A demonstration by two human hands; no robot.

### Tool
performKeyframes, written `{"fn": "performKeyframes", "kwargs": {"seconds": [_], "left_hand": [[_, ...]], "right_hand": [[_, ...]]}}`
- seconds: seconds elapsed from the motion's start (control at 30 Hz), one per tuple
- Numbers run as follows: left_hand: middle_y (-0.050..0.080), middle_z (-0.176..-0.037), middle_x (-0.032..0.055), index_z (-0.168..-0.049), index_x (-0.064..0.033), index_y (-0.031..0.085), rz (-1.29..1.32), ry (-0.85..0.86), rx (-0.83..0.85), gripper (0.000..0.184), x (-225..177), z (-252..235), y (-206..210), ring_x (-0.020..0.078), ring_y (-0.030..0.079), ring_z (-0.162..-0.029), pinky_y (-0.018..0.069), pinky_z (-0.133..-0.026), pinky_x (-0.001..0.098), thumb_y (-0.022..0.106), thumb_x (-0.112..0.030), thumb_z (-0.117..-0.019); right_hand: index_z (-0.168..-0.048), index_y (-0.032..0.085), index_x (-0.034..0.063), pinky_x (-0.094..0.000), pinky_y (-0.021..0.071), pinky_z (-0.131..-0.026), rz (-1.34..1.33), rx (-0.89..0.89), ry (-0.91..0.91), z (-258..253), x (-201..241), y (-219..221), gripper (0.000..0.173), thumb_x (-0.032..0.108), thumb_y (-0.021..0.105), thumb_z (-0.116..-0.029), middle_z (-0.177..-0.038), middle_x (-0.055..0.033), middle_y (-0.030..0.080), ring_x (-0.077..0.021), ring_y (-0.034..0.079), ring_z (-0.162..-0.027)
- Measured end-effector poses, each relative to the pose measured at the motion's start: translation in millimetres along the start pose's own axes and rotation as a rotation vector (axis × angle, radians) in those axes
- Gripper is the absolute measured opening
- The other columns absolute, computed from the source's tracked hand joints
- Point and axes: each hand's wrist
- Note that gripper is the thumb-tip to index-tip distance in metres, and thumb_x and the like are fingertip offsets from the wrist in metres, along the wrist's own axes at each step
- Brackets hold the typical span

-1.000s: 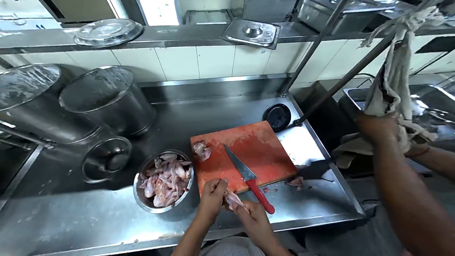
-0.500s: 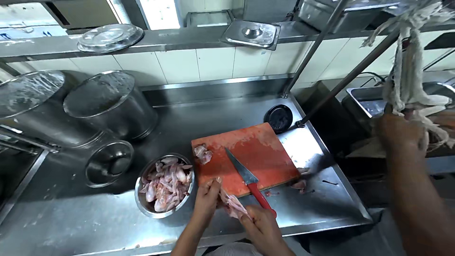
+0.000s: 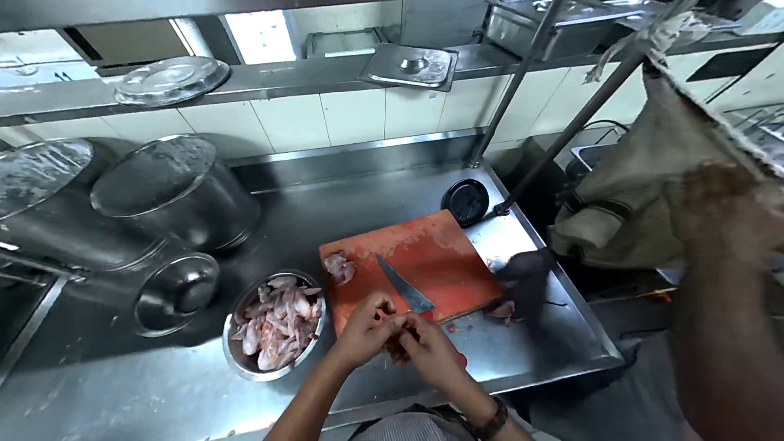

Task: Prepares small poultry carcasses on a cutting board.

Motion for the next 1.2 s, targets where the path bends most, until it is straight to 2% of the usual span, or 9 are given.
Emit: {"fn": "performKeyframes", "kwargs": {"seconds": [0.03, 0.17, 0.37, 0.5, 0.57, 0.67, 0.87, 1.0, 1.2], "left_hand": [[0.068, -0.111, 0.0057, -0.119, -0.0044, 0.064, 0.092, -0.029, 0.028, 0.04, 8.8, 4.4, 4.4, 0.0141, 0.065, -0.101, 0.0556, -0.092, 0.0367, 0.059, -0.041, -0.1024], [0.068, -0.084, 0.0026, -0.11, -0.0025, 0.066, 0.232, -0.155, 0.061, 0.031, 26.1, 19.9, 17.2, 0.0109, 0.066, -0.073, 0.0581, -0.071, 0.0325, 0.046, -0.026, -0.1076], [0.071, -0.104, 0.0113, -0.122, -0.0065, 0.064, -0.325, -0.383, 0.161, 0.03, 22.1, 4.1, 7.6, 0.0227, 0.07, -0.096, 0.056, -0.092, 0.046, 0.052, -0.027, -0.1039], [0.071, -0.117, 0.0121, -0.125, -0.012, 0.068, -0.568, -0.564, 0.115, 0.037, 19.6, -21.3, 12.7, 0.0293, 0.069, -0.111, 0.0533, -0.098, 0.0562, 0.046, -0.034, -0.1053], [0.072, -0.118, 0.0112, -0.124, -0.0139, 0.068, -0.632, -0.607, 0.083, 0.037, 25.9, -30.6, 13.9, 0.0294, 0.069, -0.112, 0.0538, -0.097, 0.057, 0.046, -0.036, -0.1047], [0.07, -0.126, 0.0105, -0.128, -0.0157, 0.067, -0.749, -0.678, 0.129, 0.04, 23.8, -36.2, 19.0, 0.0312, 0.067, -0.117, 0.0534, -0.097, 0.0581, 0.044, -0.039, -0.1047], [0.067, -0.134, 0.0104, -0.134, -0.0149, 0.065, -0.959, -0.604, 0.233, 0.043, 20.6, -53.5, 55.4, 0.031, 0.062, -0.127, 0.0463, -0.108, 0.0574, 0.044, -0.038, -0.1041], [0.065, -0.136, 0.0114, -0.134, -0.0142, 0.065, -0.999, -0.574, 0.22, 0.044, 23.3, -63.1, 65.8, 0.032, 0.061, -0.127, 0.0477, -0.106, 0.0564, 0.045, -0.039, -0.103], [0.056, -0.146, 0.0117, -0.139, -0.0149, 0.06, -0.948, -0.573, 0.195, 0.046, 27.7, -58.5, 57.1, 0.0329, 0.062, -0.124, 0.0536, -0.1, 0.0535, 0.052, -0.038, -0.1004]], "right_hand": [[-0.116, 0.06, -0.0015, -0.0385, 0.066, -0.069, -0.137, 0.002, 0.055, -0.9, 0.1, -1.0, 0.018, 0.009, 0.05, -0.1057, -0.091, -0.0103, 0.073, -0.0209, 0.074, -0.074], [-0.109, 0.06, -0.0051, -0.0392, 0.0652, -0.071, -0.4, -0.114, 0.196, -9.3, -12.5, -9.5, 0.012, 0.006, 0.058, -0.1032, -0.089, -0.0143, 0.072, -0.0233, 0.074, -0.075], [-0.105, 0.064, -0.0046, -0.0372, 0.0655, -0.067, -0.271, -0.214, 0.242, -28.1, -52.0, -12.1, 0.012, 0.006, 0.062, -0.1013, -0.086, -0.0137, 0.074, -0.0227, 0.075, -0.071], [-0.116, 0.07, 0.0052, -0.036, 0.0631, -0.08, 0.332, -0.297, 0.156, -48.3, -73.6, -24.1, 0.024, 0.02, 0.063, -0.0981, -0.101, -0.007, 0.075, -0.0166, 0.074, -0.085], [-0.128, 0.07, 0.0117, -0.0442, 0.056, -0.096, 0.739, -0.332, 0.138, -50.7, -72.4, -34.2, 0.037, 0.028, 0.064, -0.0947, -0.124, -0.0112, 0.068, -0.0256, 0.066, -0.111], [-0.138, 0.064, 0.0203, -0.0577, 0.0483, -0.1, 1.044, -0.285, 0.22, -47.3, -75.5, -42.2, 0.048, 0.043, 0.063, -0.0947, -0.141, -0.0144, 0.058, -0.0391, 0.054, -0.13], [-0.156, 0.041, 0.0143, -0.0576, 0.0567, -0.092, 1.071, -0.073, 0.377, -55.4, -53.9, -41.5, 0.07, 0.025, 0.069, -0.0934, -0.15, -0.0253, 0.044, -0.0465, 0.058, -0.122], [-0.153, 0.045, 0.0088, -0.0533, 0.0584, -0.089, 1.115, -0.147, 0.439, -37.7, -61.9, -38.2, 0.057, 0.01, 0.056, -0.0974, -0.148, -0.0274, 0.045, -0.0435, 0.065, -0.111], [-0.139, 0.058, 0.0059, -0.0438, 0.0591, -0.091, 0.901, -0.295, 0.366, -5.6, -67.6, -44.9, 0.044, 0.025, 0.055, -0.0993, -0.133, -0.0205, 0.059, -0.0316, 0.069, -0.109]]}}
Point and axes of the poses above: each hand's wrist, its own z-axis away from the middle knuckle, its own y-axis out of the palm, x = y × z
